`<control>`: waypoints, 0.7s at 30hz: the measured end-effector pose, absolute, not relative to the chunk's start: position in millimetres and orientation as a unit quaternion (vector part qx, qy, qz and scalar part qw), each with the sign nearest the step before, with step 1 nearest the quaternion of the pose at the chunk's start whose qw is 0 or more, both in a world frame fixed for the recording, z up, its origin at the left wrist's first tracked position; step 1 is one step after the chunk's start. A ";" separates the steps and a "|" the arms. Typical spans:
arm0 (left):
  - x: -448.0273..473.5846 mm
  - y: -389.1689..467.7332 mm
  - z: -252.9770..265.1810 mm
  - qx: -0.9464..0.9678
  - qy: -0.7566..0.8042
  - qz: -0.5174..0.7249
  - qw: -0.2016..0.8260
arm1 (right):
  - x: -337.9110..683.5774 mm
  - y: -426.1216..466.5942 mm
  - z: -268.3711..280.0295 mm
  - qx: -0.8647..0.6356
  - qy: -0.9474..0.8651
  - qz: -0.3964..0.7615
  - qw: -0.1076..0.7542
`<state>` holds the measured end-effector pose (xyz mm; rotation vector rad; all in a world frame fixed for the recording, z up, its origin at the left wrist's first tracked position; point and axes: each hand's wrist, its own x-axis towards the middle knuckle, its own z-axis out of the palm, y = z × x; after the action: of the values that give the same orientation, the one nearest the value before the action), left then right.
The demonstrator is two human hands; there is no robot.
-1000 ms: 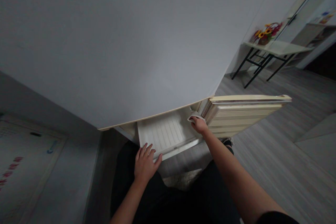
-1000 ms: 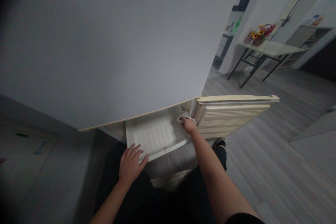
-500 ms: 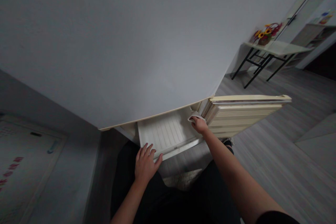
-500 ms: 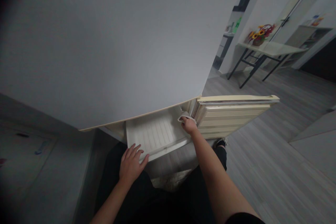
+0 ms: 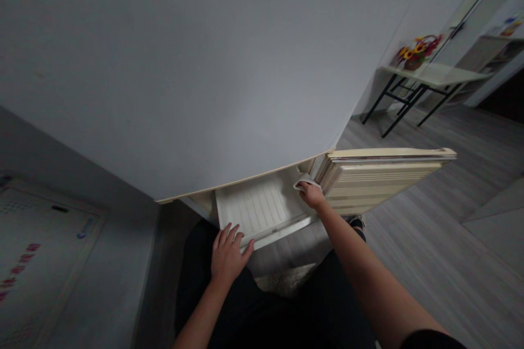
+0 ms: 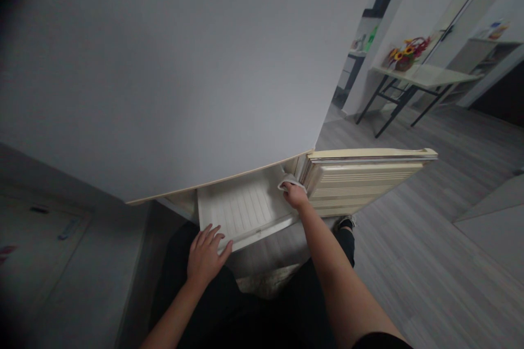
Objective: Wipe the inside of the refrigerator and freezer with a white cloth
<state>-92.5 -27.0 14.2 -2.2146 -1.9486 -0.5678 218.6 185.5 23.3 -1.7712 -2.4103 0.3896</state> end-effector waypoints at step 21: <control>-92.3 -27.3 15.4 -0.734 -0.652 -0.182 0.058 | 220.1 186.7 21.2 -0.579 -0.803 0.126 0.061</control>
<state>-92.3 -27.3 15.4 -2.2252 -1.9756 -0.5520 220.1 186.7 21.2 -1.7525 -2.4297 0.3817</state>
